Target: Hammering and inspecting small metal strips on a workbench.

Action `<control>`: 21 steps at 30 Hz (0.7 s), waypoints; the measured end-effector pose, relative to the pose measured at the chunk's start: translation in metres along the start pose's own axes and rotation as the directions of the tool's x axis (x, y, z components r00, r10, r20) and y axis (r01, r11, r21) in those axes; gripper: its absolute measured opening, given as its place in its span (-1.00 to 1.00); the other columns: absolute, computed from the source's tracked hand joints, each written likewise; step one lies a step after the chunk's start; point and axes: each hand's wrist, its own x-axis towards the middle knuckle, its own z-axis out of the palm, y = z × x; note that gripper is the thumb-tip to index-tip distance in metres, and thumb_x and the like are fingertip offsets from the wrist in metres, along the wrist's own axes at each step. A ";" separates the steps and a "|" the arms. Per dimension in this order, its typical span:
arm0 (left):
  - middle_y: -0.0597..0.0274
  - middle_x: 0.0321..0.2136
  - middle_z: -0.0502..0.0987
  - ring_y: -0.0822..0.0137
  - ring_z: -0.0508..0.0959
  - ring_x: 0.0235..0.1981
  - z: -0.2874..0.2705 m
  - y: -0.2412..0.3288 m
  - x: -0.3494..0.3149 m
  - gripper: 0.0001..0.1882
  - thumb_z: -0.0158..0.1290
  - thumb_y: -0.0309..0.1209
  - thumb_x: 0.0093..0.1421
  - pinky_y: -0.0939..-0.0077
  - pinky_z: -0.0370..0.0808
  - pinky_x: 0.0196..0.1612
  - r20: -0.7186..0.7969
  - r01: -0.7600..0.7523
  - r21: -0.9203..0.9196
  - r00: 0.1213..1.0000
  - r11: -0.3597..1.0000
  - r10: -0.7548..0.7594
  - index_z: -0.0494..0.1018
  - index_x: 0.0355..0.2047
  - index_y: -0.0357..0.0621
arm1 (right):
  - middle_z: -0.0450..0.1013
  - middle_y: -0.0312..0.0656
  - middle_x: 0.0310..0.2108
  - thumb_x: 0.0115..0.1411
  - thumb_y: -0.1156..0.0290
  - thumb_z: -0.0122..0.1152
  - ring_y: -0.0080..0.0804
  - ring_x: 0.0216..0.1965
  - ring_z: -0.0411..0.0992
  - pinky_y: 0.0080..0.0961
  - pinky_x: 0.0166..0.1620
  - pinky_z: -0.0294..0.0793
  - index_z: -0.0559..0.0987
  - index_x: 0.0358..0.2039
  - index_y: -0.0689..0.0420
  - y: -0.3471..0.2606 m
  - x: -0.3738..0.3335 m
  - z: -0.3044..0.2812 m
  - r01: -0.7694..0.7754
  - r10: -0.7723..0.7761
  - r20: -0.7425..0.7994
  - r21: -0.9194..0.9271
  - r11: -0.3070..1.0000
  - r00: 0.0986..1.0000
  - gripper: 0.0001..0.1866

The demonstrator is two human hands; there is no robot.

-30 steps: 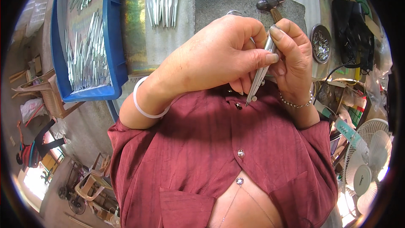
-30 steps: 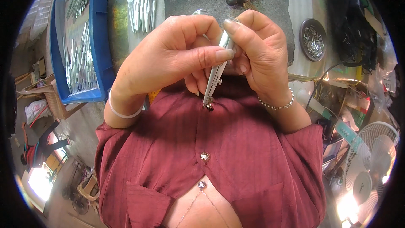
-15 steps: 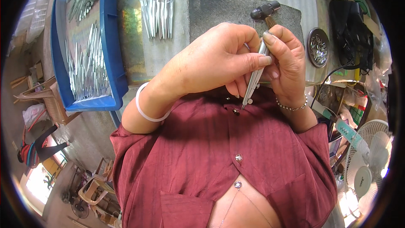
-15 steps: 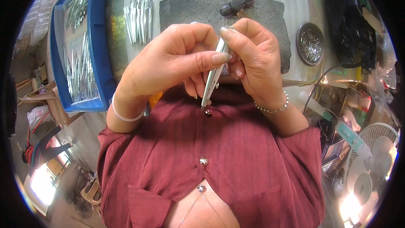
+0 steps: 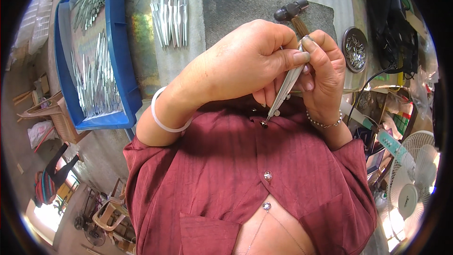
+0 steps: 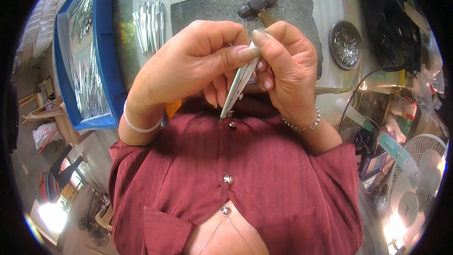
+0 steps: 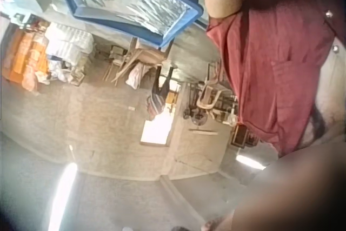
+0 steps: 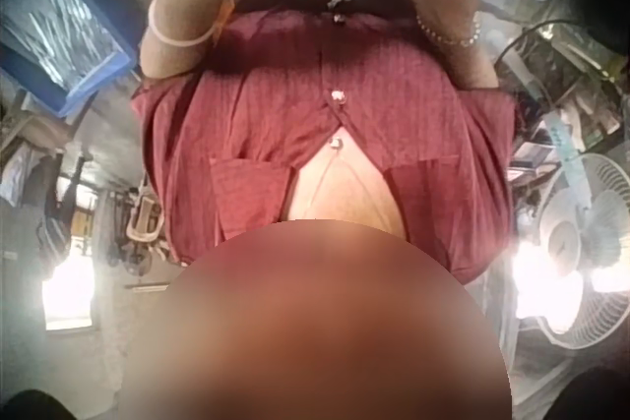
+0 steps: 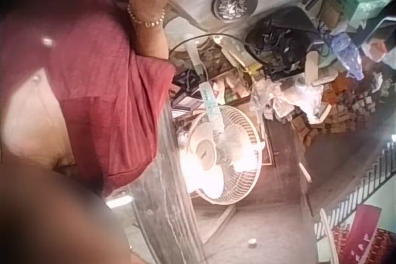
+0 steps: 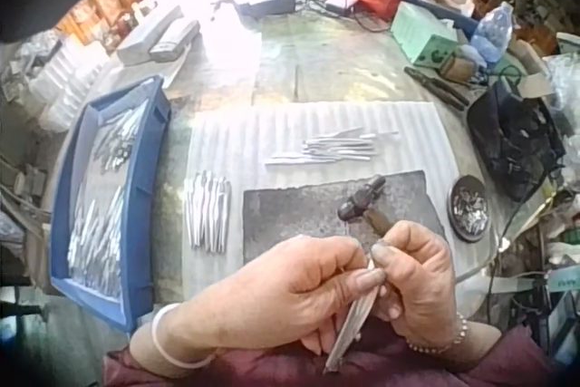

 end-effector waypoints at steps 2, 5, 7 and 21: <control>0.34 -0.69 0.47 0.60 0.45 -0.74 0.001 0.000 0.001 -0.74 -0.06 -0.32 0.30 0.76 0.37 -0.71 -0.003 0.000 0.012 1.000 1.000 0.000 0.40 -0.47 -0.22 | 0.32 -0.36 -0.69 0.20 0.44 0.11 -0.77 -0.79 0.15 -0.82 -0.73 0.08 0.42 -0.54 0.14 0.002 -0.001 -0.003 0.001 -0.001 0.003 0.012 1.000 1.000 -0.82; 0.34 -0.68 0.47 0.60 0.44 -0.74 0.003 0.001 0.002 -0.75 -0.06 -0.32 0.29 0.76 0.37 -0.72 0.001 0.004 0.025 1.000 1.000 -0.004 0.39 -0.47 -0.22 | 0.32 -0.36 -0.68 0.20 0.45 0.11 -0.77 -0.78 0.15 -0.83 -0.73 0.08 0.42 -0.53 0.15 0.001 -0.002 -0.005 -0.003 0.003 0.001 0.031 1.000 1.000 -0.83; 0.34 -0.69 0.47 0.60 0.45 -0.74 0.003 0.001 0.002 -0.75 -0.06 -0.33 0.29 0.76 0.37 -0.72 0.003 0.008 0.020 1.000 1.000 -0.008 0.39 -0.47 -0.23 | 0.33 -0.36 -0.68 0.20 0.45 0.11 -0.77 -0.78 0.15 -0.83 -0.73 0.08 0.42 -0.53 0.15 0.002 -0.002 -0.004 -0.011 0.011 0.000 0.041 0.999 1.000 -0.83; 0.35 -0.70 0.46 0.60 0.45 -0.74 0.001 -0.004 0.005 -0.74 -0.05 -0.31 0.29 0.78 0.36 -0.72 0.002 0.021 0.021 1.000 1.000 -0.021 0.39 -0.47 -0.23 | 0.33 -0.36 -0.67 0.21 0.46 0.10 -0.79 -0.78 0.15 -0.83 -0.74 0.10 0.42 -0.52 0.15 0.005 0.000 -0.007 -0.013 0.013 0.004 0.030 0.999 1.000 -0.84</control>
